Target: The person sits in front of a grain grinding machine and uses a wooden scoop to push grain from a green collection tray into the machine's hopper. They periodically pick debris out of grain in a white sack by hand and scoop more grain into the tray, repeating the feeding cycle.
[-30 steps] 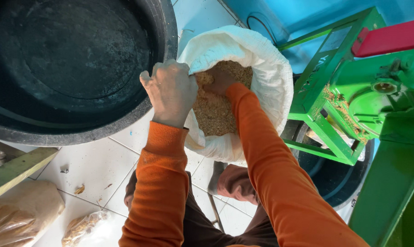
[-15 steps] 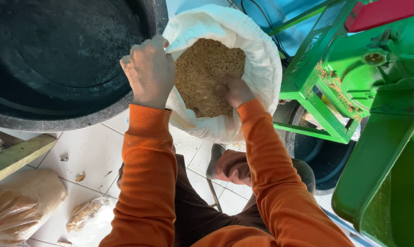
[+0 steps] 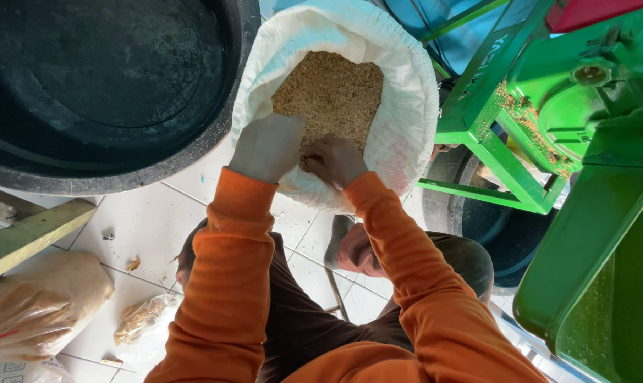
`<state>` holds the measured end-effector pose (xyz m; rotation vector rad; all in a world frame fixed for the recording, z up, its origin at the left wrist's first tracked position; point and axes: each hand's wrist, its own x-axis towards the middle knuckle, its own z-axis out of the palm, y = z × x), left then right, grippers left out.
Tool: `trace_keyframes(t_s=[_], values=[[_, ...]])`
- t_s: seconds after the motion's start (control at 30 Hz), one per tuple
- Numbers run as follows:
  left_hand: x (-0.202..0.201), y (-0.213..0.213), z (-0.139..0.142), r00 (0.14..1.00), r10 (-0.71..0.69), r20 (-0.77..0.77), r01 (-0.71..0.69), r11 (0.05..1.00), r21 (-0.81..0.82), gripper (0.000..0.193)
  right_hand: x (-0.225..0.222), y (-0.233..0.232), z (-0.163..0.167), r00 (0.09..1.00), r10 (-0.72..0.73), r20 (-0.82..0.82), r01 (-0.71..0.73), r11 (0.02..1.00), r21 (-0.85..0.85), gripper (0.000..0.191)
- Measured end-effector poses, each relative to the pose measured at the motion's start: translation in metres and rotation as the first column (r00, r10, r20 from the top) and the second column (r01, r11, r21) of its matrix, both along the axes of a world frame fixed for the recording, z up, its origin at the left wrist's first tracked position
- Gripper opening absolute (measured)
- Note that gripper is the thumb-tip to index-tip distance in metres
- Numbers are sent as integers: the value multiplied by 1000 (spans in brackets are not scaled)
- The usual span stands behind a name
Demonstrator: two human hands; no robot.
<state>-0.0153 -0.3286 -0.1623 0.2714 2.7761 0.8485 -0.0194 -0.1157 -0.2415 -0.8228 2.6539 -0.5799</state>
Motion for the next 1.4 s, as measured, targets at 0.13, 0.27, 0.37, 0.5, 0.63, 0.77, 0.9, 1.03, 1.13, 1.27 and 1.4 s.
trace_keyframes(t_s=[0.13, 0.27, 0.37, 0.5, 0.63, 0.77, 0.9, 1.03, 1.13, 1.27, 1.4], values=[[-5, 5, -14, 1000, -20, 15, 20, 1000, -21, 12, 5, 1, -2, 999, -29, 37, 30, 999, -26, 25], [-11, 6, -13, 997, -33, 70, 33, 999, -6, 15, 5, -2, 5, 993, 15, -117, -23, 997, -67, 16], [-16, 6, -10, 996, -56, -76, 61, 996, 63, 17, 2, 0, 21, 994, -111, -18, 106, 981, -162, 15], [-23, 9, 1, 989, -80, 128, 72, 995, 64, 14, -2, 13, 44, 923, -252, 292, 343, 881, -325, 19], [-27, 10, 13, 992, -82, 92, 63, 980, 189, 15, -10, 25, 47, 806, -224, 547, 462, 817, -346, 22], [-26, 4, 20, 1000, 19, -24, -13, 974, 228, 16, -38, 22, 30, 735, -264, 624, 513, 819, -258, 34], [-25, -3, 25, 994, 93, -60, -74, 962, 262, 16, -79, -2, 12, 754, -620, 216, 573, 782, 246, 59], [-27, -7, 30, 992, 110, -63, -89, 959, 271, 16, -90, -41, 5, 789, -555, 265, 530, 832, 166, 77], [-27, -16, 36, 993, 89, -79, -60, 948, 312, 14, -84, -47, 2, 896, -398, 198, 412, 910, -37, 62], [-20, -33, 42, 988, 150, -39, -126, 925, 358, 17, -68, -23, 18, 932, -285, -222, 275, 958, -75, 54], [-19, -32, 40, 981, 154, -117, -107, 936, 336, 17, -33, -2, 26, 973, -74, 217, 71, 997, 21, 13]])
